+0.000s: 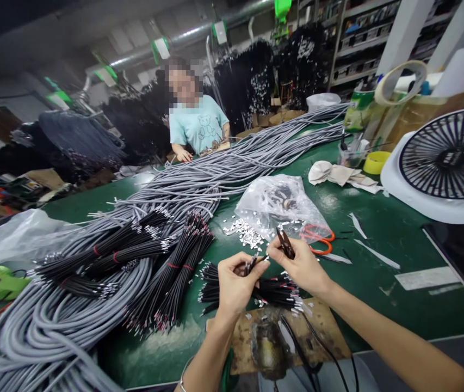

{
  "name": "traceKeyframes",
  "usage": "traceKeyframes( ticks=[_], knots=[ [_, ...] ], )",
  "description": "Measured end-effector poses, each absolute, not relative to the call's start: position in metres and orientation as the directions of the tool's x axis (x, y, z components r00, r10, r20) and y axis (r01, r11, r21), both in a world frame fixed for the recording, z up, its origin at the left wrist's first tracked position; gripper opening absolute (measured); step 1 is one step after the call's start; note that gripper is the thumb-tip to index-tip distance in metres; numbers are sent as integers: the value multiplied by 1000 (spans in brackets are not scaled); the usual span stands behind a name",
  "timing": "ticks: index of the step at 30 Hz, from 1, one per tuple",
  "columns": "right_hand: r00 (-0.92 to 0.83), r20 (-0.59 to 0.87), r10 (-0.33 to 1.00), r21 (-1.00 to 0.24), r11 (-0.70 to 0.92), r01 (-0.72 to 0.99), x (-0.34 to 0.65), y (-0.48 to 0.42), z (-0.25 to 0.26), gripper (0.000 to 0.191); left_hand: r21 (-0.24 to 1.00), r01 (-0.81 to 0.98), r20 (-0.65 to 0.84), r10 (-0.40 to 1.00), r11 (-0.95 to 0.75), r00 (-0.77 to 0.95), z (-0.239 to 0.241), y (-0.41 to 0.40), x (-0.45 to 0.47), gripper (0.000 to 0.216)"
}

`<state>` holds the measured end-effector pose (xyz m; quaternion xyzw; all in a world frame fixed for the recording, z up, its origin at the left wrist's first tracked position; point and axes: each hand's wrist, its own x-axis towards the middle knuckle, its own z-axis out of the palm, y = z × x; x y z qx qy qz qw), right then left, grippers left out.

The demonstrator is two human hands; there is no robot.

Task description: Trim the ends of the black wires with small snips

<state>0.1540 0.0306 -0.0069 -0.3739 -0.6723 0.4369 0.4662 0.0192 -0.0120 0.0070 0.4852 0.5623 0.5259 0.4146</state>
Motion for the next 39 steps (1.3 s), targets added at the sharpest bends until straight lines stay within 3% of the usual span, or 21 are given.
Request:
traceKeyframes(
  ticks=[7,10,16,22,30,39],
  knots=[
    [-243,302,922,-933,338,125,151,25,-4,16,991,126,89,942,-51,-325,2,-9,16,29],
    [-166,346,923,-914,372,161,156,26,-1,13,986,167,26,978,9,-207,5,-7,15,31],
    [-325,390,861,-879,454,146,159,30,0,15,973,218,-73,997,73,-10,0,-6,18,31],
    [-252,321,913,-921,363,139,157,34,-2,22,994,102,-22,991,36,-135,7,-11,19,23],
    [-249,479,842,-853,513,94,159,22,9,19,993,97,82,972,-62,-219,13,-16,18,22],
    [-298,528,795,-800,584,140,158,18,9,22,986,144,114,965,-81,-237,5,-16,14,29]
  ],
)
